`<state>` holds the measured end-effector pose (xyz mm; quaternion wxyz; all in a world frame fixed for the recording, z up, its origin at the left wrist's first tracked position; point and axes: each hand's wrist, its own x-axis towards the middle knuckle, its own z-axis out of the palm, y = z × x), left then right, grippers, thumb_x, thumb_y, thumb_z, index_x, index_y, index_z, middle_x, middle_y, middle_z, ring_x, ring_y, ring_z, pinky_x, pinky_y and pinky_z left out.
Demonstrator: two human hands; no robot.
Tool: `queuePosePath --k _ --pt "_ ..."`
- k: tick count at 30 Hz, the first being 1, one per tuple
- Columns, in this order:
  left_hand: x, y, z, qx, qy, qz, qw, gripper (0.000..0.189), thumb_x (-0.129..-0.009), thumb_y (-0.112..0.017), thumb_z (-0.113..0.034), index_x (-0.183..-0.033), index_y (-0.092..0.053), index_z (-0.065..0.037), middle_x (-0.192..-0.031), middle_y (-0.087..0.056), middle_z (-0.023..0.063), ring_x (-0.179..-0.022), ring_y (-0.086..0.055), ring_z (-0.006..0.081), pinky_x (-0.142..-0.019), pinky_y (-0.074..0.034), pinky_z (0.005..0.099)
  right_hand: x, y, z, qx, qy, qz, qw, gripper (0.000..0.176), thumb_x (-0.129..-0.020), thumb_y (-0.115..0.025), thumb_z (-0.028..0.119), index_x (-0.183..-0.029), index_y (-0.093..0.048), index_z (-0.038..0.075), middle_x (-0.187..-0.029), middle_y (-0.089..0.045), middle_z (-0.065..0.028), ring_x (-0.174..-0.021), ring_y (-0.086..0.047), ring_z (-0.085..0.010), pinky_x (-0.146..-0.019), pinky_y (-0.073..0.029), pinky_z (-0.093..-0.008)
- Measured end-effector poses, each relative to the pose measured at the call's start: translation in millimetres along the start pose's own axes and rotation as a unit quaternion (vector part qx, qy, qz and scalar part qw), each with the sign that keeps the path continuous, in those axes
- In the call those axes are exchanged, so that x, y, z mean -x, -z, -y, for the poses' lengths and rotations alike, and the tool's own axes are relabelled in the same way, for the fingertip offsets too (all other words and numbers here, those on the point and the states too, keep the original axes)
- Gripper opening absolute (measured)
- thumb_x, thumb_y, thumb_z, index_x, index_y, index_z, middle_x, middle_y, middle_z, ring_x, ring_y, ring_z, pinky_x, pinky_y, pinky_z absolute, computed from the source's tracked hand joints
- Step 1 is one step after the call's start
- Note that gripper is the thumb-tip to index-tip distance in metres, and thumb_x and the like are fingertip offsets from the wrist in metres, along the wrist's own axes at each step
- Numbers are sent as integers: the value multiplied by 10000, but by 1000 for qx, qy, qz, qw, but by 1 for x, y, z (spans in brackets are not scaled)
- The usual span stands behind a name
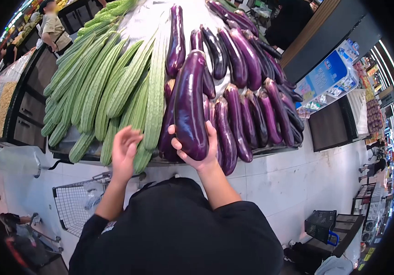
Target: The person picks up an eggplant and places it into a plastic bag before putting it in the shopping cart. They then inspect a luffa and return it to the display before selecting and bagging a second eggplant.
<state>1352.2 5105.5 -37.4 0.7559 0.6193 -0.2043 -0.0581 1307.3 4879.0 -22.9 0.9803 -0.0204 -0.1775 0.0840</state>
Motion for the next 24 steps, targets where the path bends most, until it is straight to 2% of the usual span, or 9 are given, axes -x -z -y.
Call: queuePosePath --k 3,5,6,7,8,10,11,18,24 --pt "-27 -37 -12 125 -5 88 988 732 -990 -618 -339 -1516 -239 1 -1369 -498 183 -1234 -547 265 -1078 -413 389 10 -2 -20 -2 -39 3 999 771 -990 -397 584 -1470 -300 -11 -1215 -490 -284 -917 -625 -328 -604 -621 -350" --pt "-34 -47 -21 177 36 108 978 819 -968 -653 -383 -1532 -202 3 -1378 -488 177 -1235 -537 243 -1058 -425 374 16 -9 -24 202 -44 -44 977 754 -968 -502 524 -1475 -309 0 -1270 -503 -247 -940 -647 -291 -605 -621 -339" --pt "-36 -49 -24 185 61 117 974 858 -951 -681 -385 -1538 -189 3 -1380 -485 170 -1233 -531 228 -1036 -440 360 19 -17 -27 330 -39 -101 938 764 -955 -562 486 -1488 -300 5 -1286 -512 -224 -949 -655 -272 -621 -624 -340" --pt "-37 -58 -24 200 35 84 976 801 -919 -739 -317 -1495 -275 -8 -1322 -525 137 -1192 -547 191 -959 -481 318 14 -28 -34 430 -3 -146 891 800 -914 -677 356 -1519 -281 12 -1367 -509 -192 -1117 -631 -264 -862 -593 -374" --pt "-38 -62 -23 195 40 80 977 801 -919 -739 -317 -1495 -275 -8 -1322 -525 137 -1192 -547 191 -959 -481 318 11 -18 -40 638 104 -117 754 836 -888 -720 271 -1536 -265 2 -1412 -492 -193 -1245 -564 -265 -1084 -441 -392" --pt "-41 -63 -22 95 44 29 994 639 -937 -707 -314 -1404 -393 -12 -1252 -614 122 -1114 -610 164 -959 -502 323 18 -24 -48 758 87 -130 633 833 -879 -727 245 -1531 -276 -10 -1439 -471 -200 -1323 -498 -257 -1153 -331 -381" --pt "-42 -63 -24 102 66 -6 993 479 -945 -682 -238 -1307 -460 -17 -1200 -635 123 -1076 -640 185 -944 -525 346 22 -18 -50 762 78 -130 629 847 -869 -735 235 -1530 -270 -17 -1412 -481 -204 -1279 -519 -239 -1114 -373 -378" --pt "-45 -58 -6 307 116 -6 945 455 -975 -621 -261 -1316 -451 -11 -1111 -623 162 -1028 -674 282 -944 -555 437 37 -4 -48 531 -11 -172 830 704 -986 -575 386 -1479 -306 -38 -1398 -455 -134 -1312 -431 -191 -1133 -303 -352" --pt "-49 -58 -7 343 151 11 927 462 -1002 -561 -336 -1321 -448 -22 -1125 -619 159 -1022 -671 284 -960 -547 448 33 -26 -43 608 -21 -150 779 882 -861 -752 300 -1500 -245 -34 -1390 -464 -139 -1289 -462 -201 -1107 -347 -356"
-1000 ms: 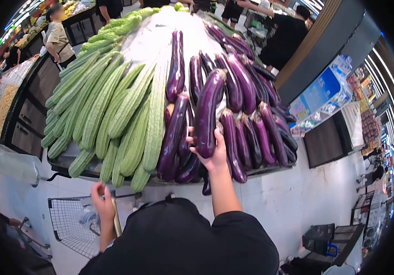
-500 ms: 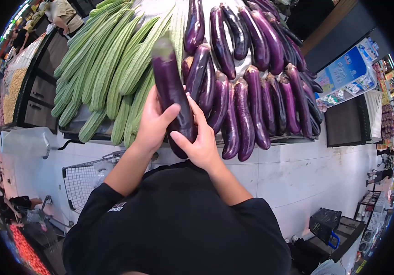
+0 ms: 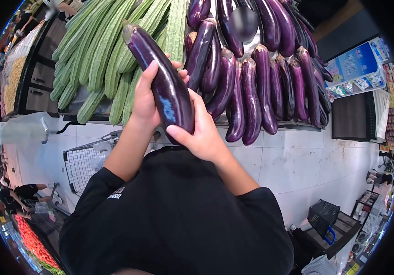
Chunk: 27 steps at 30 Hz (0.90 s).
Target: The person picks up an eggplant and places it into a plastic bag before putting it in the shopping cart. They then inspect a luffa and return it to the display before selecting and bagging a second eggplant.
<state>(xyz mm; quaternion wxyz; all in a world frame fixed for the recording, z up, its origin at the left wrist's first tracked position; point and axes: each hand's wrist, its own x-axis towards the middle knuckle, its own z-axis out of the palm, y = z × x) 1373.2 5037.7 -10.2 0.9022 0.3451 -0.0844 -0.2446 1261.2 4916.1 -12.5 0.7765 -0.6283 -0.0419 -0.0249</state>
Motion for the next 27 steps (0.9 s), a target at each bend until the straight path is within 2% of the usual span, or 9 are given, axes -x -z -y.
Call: queuePosePath --k 3,4,11,18,21,23,24,26,27 --pt "-1 -5 1 69 4 -13 998 424 -1008 -534 -376 -1245 -494 -28 -1083 -639 147 -966 -683 271 -920 -559 435 2 -1 2 110 49 31 992 1082 -770 -821 348 -1535 -158 -35 -1482 -404 -207 -1338 -475 -275 -1103 -379 -387" --pt "0 -7 0 113 13 -14 993 396 -1004 -540 -383 -1188 -512 -34 -1058 -647 145 -926 -693 266 -877 -574 420 1 -1 3 110 48 31 992 1082 -770 -821 348 -1535 -158 -35 -1482 -404 -207 -1338 -475 -275 -1103 -379 -387" --pt "-2 -4 1 146 5 13 989 428 -1010 -514 -408 -1218 -519 -34 -1040 -655 161 -937 -691 273 -919 -563 446 -1 -2 8 181 98 46 978 1161 -764 -820 411 -1556 -94 -30 -1529 -350 -246 -1405 -414 -333 -1146 -338 -413" --pt "-2 -2 1 140 -6 27 990 435 -1014 -503 -404 -1239 -507 -31 -1065 -651 169 -951 -691 279 -932 -555 456 0 -3 1 148 84 39 985 1157 -768 -814 407 -1561 -85 -15 -1528 -353 -248 -1397 -424 -334 -1141 -342 -421" --pt "-2 -3 2 130 -20 17 991 440 -1017 -506 -396 -1254 -498 -25 -1075 -650 176 -959 -690 280 -908 -566 448 1 -5 -2 84 56 30 994 1116 -791 -802 377 -1560 -94 -15 -1513 -369 -210 -1396 -412 -298 -1149 -320 -404" --pt "-3 -2 2 84 -53 30 995 442 -1016 -526 -374 -1275 -485 -18 -1090 -648 183 -983 -687 281 -877 -578 425 1 -8 -2 -81 2 23 996 1042 -817 -784 331 -1555 -137 -18 -1490 -383 -161 -1389 -389 -248 -1161 -285 -384" --pt "-3 -3 2 84 -53 30 995 442 -1016 -526 -374 -1275 -485 -18 -1090 -648 183 -983 -687 281 -877 -578 425 1 -6 -4 -81 2 22 996 1042 -817 -784 331 -1555 -137 -18 -1490 -383 -161 -1389 -389 -248 -1161 -285 -384" --pt "-2 -7 0 8 -77 51 996 430 -1018 -537 -334 -1294 -471 -12 -1109 -642 186 -1010 -683 287 -864 -582 401 0 1 -10 -99 -48 12 994 1028 -805 -772 366 -1547 -160 4 -1280 -515 -155 -1023 -636 -209 -684 -595 -334" --pt "-1 -10 -2 7 -73 56 996 439 -1005 -581 -339 -1280 -473 -14 -1126 -638 178 -1019 -681 286 -870 -579 394 -1 2 -13 -85 -10 7 996 987 -815 -768 335 -1548 -191 10 -1220 -561 -140 -995 -655 -248 -787 -585 -358"
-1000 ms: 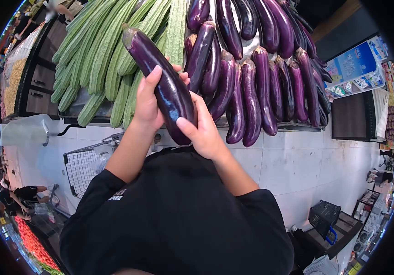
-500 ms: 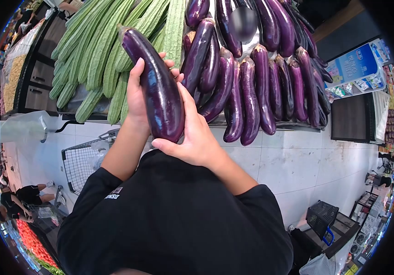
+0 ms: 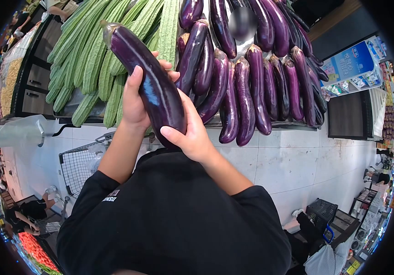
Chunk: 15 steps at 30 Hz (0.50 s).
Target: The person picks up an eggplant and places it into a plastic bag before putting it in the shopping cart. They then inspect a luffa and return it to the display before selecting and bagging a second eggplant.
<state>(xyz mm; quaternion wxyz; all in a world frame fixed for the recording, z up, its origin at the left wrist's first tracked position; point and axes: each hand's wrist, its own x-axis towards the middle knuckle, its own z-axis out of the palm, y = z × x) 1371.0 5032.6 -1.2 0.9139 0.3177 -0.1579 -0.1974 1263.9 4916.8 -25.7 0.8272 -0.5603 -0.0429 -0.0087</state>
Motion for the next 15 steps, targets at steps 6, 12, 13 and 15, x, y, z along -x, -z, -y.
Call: queuePosePath --k 6,12,13,15 --pt "4 -3 2 -69 16 -104 992 488 -987 -613 -407 -1277 -473 -40 -1158 -626 154 -1080 -656 301 -970 -542 467 2 1 7 418 149 -124 888 935 -760 -817 330 -1511 -348 29 -1212 -562 -187 -1077 -626 -327 -948 -489 -394" --pt "5 24 21 216 65 7 974 596 -1007 -456 -572 -1298 -505 -54 -1141 -623 115 -1128 -614 276 -1085 -450 499 16 14 10 -69 -78 -42 994 811 -817 -790 360 -1422 -417 -30 -1249 -579 -137 -1084 -620 -197 -957 -498 -362" --pt "5 23 22 215 69 6 974 596 -1007 -456 -572 -1298 -505 -54 -1141 -623 115 -1128 -614 276 -1085 -450 499 16 17 7 -72 -79 -44 993 811 -817 -790 360 -1422 -417 -30 -1249 -579 -137 -1084 -620 -197 -957 -498 -362" --pt "5 17 22 147 67 -5 987 601 -1011 -453 -568 -1316 -497 -52 -1149 -620 115 -1129 -616 281 -1087 -448 510 15 24 -3 188 126 -56 972 787 -793 -813 327 -1395 -454 -31 -1254 -610 -160 -1089 -641 -214 -936 -520 -363"
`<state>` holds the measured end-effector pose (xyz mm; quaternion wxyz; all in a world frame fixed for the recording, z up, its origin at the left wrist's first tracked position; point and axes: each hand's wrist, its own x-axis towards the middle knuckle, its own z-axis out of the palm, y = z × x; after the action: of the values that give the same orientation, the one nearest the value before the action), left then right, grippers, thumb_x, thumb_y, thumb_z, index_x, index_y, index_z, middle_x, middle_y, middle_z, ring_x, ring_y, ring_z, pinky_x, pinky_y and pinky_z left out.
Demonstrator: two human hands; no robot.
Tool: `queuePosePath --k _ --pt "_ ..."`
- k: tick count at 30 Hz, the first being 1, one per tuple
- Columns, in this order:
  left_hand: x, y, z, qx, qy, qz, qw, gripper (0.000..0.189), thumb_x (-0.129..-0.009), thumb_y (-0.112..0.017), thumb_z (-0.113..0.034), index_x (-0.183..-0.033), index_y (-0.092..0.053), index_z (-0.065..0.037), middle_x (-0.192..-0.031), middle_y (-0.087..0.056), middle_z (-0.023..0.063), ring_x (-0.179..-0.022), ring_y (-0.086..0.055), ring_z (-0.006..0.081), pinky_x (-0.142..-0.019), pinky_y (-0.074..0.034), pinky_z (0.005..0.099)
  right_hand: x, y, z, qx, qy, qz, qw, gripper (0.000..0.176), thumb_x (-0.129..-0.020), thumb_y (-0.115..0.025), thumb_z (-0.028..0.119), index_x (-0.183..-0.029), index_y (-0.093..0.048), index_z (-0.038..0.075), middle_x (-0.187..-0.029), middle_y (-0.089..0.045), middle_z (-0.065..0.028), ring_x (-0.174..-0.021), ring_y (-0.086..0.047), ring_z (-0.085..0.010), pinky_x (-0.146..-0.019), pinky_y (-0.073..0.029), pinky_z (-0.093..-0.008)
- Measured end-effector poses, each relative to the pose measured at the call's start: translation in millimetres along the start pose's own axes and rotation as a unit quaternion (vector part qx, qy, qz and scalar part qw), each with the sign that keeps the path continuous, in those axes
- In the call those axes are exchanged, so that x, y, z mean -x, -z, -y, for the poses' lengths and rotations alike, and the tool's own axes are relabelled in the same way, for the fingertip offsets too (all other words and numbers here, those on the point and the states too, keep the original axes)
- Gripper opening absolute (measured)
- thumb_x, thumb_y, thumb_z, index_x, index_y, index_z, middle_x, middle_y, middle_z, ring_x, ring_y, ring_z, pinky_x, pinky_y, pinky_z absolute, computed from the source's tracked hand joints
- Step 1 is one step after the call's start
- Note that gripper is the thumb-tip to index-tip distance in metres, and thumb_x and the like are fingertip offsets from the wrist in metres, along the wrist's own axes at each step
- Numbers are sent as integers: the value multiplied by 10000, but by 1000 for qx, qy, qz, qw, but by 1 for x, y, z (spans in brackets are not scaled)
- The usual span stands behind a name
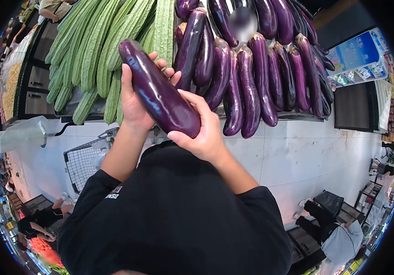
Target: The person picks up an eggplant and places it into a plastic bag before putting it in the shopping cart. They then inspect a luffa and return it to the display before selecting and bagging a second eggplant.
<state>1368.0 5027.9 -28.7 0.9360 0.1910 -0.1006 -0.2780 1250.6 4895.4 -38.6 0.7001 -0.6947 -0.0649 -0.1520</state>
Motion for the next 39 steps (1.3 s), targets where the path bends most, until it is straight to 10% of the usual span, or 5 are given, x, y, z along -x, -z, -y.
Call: queuePosePath --k 4,19,24,37,39 --pt "10 0 -6 -83 27 -84 993 583 -1015 -465 -547 -1304 -502 -42 -1182 -607 124 -1136 -615 284 -1099 -441 506 -3 9 20 275 80 -31 958 816 -725 -894 327 -1368 -514 0 -1241 -644 -164 -1104 -662 -240 -927 -524 -346" --pt "22 41 -6 -90 -11 -127 988 507 -1014 -540 -435 -1328 -468 -43 -1206 -593 139 -1181 -578 283 -1122 -407 545 -11 38 3 297 41 142 944 862 -695 -902 246 -1440 -505 75 -1291 -649 -165 -1002 -719 -262 -883 -545 -329" --pt "27 37 -4 -99 -44 -21 994 541 -957 -627 -453 -1320 -478 -81 -1173 -571 96 -1177 -556 259 -1148 -382 532 8 20 -3 -250 -244 149 925 1315 -595 -908 572 -1583 -176 106 -1258 -610 -178 -928 -722 -246 -747 -574 -308" --pt "45 0 -16 -280 -97 61 953 713 -814 -826 -361 -1347 -442 -86 -1082 -594 134 -1031 -624 275 -980 -495 479 28 -6 -16 -247 -198 121 941 1029 -729 -845 298 -1518 -246 17 -1152 -563 -145 -732 -650 -195 -624 -557 -326" --pt "46 0 -17 -286 -98 65 951 709 -816 -825 -353 -1350 -441 -87 -1081 -595 134 -1032 -626 279 -976 -498 476 31 -4 -18 -256 -194 130 938 942 -742 -829 187 -1502 -308 -7 -1416 -456 -105 -1319 -442 -193 -1125 -329 -358"
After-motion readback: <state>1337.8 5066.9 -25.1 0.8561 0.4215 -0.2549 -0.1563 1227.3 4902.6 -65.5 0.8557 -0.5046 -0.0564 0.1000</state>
